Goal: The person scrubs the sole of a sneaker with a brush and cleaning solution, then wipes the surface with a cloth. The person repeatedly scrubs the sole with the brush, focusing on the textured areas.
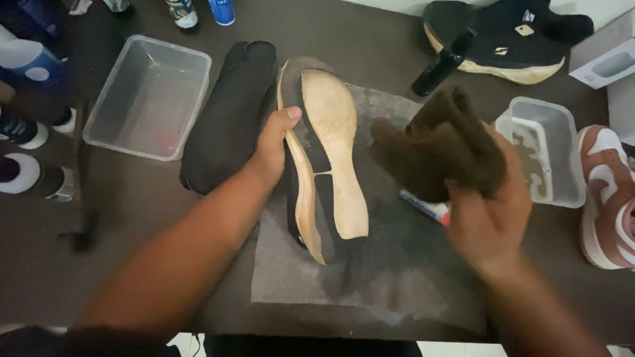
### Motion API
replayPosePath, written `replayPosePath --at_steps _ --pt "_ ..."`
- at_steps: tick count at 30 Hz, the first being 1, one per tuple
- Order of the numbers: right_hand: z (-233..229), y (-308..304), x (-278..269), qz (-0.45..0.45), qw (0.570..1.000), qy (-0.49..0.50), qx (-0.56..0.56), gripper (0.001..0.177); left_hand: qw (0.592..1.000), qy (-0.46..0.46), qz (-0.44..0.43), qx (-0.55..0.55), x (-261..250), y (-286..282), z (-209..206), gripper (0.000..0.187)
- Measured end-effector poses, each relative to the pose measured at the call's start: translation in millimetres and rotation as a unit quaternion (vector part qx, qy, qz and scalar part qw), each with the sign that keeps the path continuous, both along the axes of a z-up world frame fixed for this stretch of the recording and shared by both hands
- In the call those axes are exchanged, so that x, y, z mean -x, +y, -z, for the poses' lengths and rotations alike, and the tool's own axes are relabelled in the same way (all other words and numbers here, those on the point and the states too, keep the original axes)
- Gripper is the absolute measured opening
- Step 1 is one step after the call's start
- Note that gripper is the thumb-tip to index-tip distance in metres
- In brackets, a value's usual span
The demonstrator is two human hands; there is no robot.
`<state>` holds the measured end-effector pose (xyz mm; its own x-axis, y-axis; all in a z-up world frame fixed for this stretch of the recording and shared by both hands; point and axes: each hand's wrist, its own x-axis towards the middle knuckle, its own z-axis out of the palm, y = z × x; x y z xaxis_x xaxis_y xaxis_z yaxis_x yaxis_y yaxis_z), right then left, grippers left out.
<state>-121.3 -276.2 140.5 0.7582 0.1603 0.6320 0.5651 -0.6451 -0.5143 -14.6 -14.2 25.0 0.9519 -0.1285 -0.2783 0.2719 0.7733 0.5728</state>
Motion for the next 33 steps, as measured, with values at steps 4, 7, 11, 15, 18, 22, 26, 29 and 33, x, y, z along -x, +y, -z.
replayPosePath --at_steps 4,7,11,15,18,22,26,29,33 --pt "13 19 -26 -0.106 0.992 -0.052 0.033 0.051 0.998 -0.04 0.039 0.023 -2 2 7 0.037" --pt "19 30 -27 -0.179 0.96 -0.019 0.214 0.106 1.0 -0.002 0.028 -0.003 -4 3 8 0.037" --pt "22 31 -10 -0.271 0.929 0.045 0.249 0.074 0.996 -0.087 0.021 -0.005 2 2 -3 0.028" --pt "16 24 15 -0.263 0.918 0.027 0.297 0.045 0.984 -0.167 0.015 -0.056 -1 6 4 0.033" --pt "25 10 30 -0.283 0.905 0.027 0.316 0.044 0.99 -0.11 -0.014 -0.082 -10 2 16 0.02" --pt "24 3 47 -0.305 0.911 0.007 0.276 0.031 0.98 -0.14 -0.003 -0.143 5 3 -13 0.016" --pt "19 -16 50 -0.304 0.932 0.088 0.175 0.039 0.996 -0.064 0.018 -0.062 4 1 -11 0.024" --pt "14 -30 47 -0.174 0.98 0.088 0.032 0.05 0.999 -0.022 0.023 -0.007 -4 0 3 0.033" --pt "-6 -3 20 -0.052 0.998 -0.028 0.011 0.049 0.999 -0.002 0.041 0.011 -3 0 1 0.038"
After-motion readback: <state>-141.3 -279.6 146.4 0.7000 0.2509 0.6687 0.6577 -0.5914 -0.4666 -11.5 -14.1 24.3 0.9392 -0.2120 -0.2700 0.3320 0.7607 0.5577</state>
